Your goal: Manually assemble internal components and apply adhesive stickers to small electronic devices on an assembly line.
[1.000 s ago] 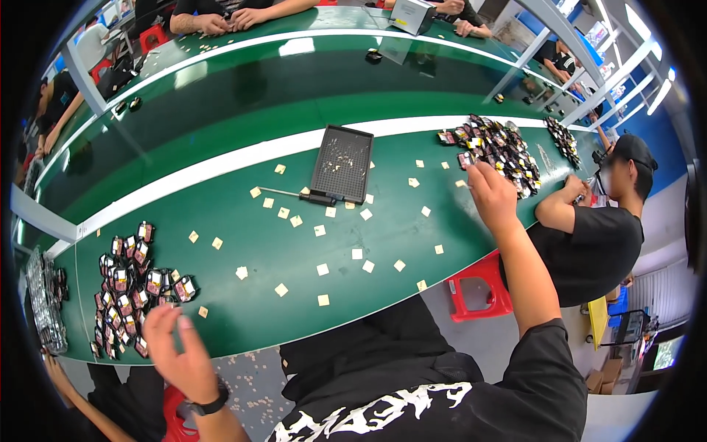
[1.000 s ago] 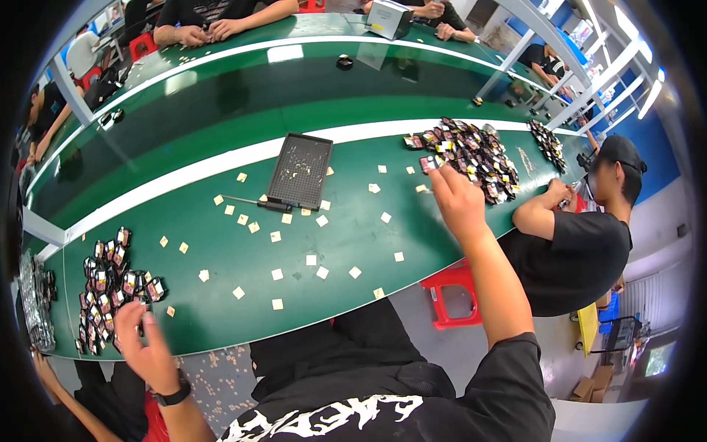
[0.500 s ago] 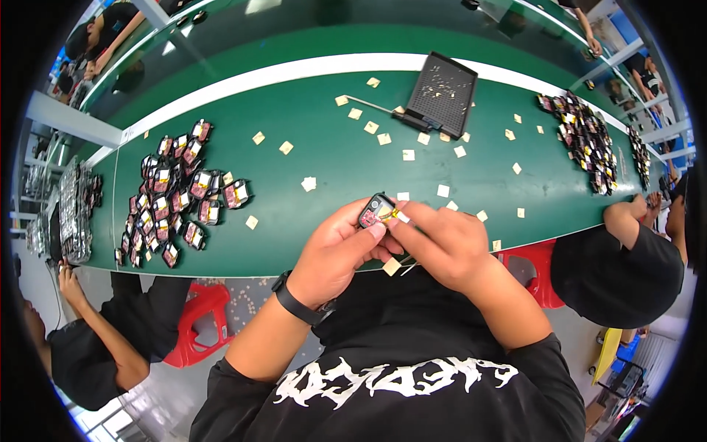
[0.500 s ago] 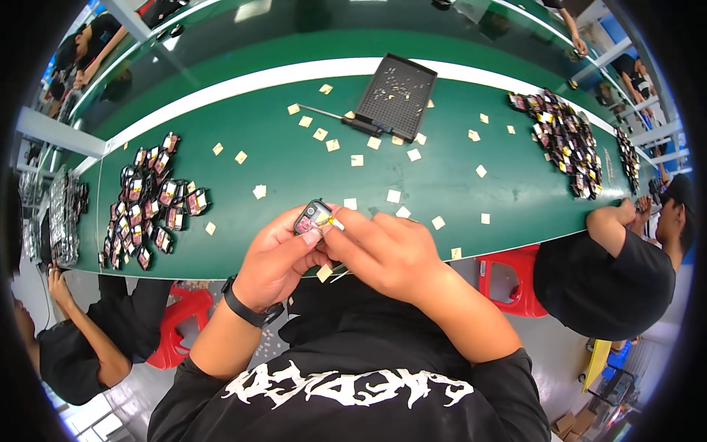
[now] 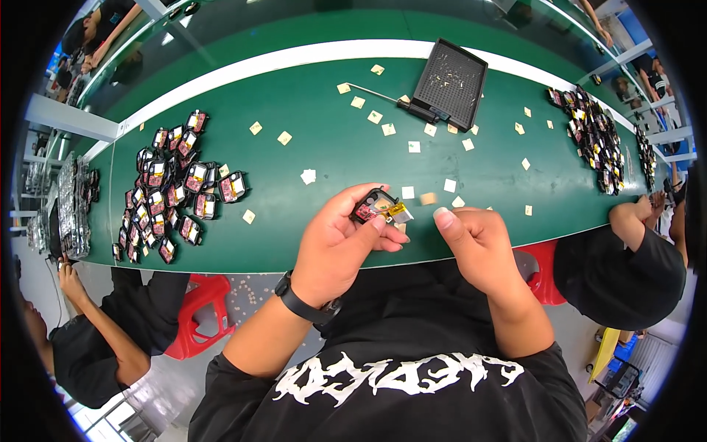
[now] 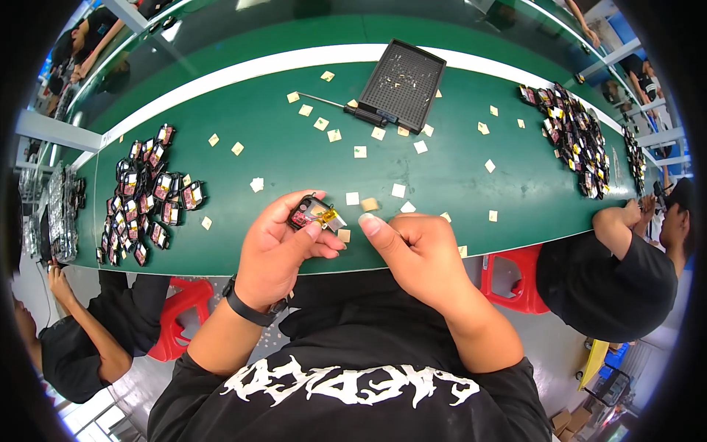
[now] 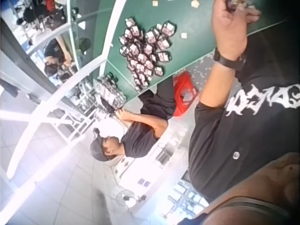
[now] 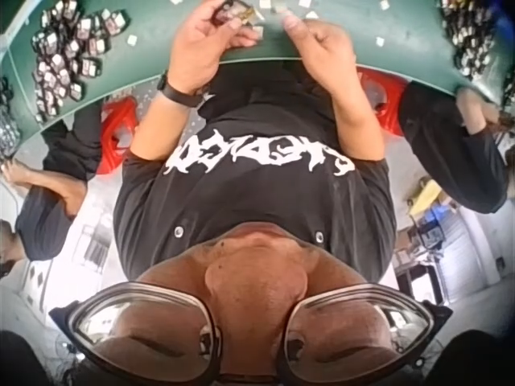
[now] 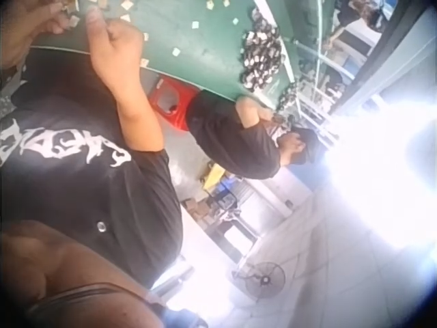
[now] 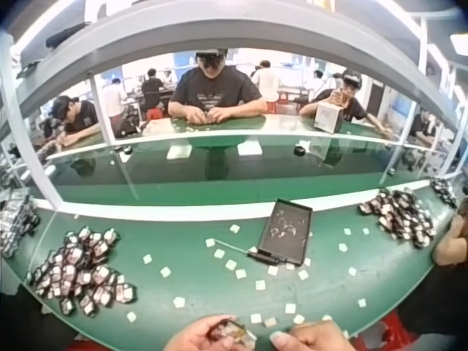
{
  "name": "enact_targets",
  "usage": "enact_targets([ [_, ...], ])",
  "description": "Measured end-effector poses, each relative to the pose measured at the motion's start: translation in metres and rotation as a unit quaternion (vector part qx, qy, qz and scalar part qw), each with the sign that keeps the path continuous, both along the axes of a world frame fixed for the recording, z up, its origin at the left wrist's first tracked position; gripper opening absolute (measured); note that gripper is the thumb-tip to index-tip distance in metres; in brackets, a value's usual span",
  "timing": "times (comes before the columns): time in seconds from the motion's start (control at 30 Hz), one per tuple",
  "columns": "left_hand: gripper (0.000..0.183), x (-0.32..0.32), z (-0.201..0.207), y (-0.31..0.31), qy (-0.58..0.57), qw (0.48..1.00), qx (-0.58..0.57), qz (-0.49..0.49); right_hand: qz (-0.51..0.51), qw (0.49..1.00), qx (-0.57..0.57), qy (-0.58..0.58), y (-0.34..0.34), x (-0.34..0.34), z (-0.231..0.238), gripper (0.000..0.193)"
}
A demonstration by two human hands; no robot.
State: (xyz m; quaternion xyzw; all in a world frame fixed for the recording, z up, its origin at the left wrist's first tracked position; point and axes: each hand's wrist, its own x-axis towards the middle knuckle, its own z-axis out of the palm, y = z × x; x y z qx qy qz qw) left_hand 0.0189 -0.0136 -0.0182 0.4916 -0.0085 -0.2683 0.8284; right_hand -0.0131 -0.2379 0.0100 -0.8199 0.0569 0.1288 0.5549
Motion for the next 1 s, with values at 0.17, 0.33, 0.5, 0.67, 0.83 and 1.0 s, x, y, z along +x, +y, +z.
enact_targets([
  [0.17,0.039,-0.003,-0.002,-0.004,-0.017,1.000,0.010,0.005,-0.018,0.996,0.088,-0.015,0.011,-0.001,0.009,0.030],
  [0.33,0.038,-0.007,-0.005,-0.006,-0.045,0.998,0.046,0.016,-0.032,0.980,0.196,0.029,0.014,-0.011,0.020,0.017],
  [0.5,0.033,-0.019,-0.004,-0.015,-0.098,0.988,0.107,0.053,-0.036,0.956,0.252,0.147,0.026,-0.009,0.018,0.014],
  [0.67,0.029,-0.023,-0.012,-0.016,-0.168,0.967,0.175,0.074,-0.054,0.942,0.276,0.185,0.033,-0.003,0.013,0.016],
  [0.83,0.027,-0.023,-0.008,-0.020,-0.177,0.964,0.185,0.075,-0.093,0.941,0.263,0.191,0.033,0.001,0.011,0.018],
  [1.0,0.026,-0.013,0.006,-0.015,-0.083,0.987,0.139,0.025,-0.110,0.952,0.232,0.165,0.038,-0.002,0.009,0.020],
])
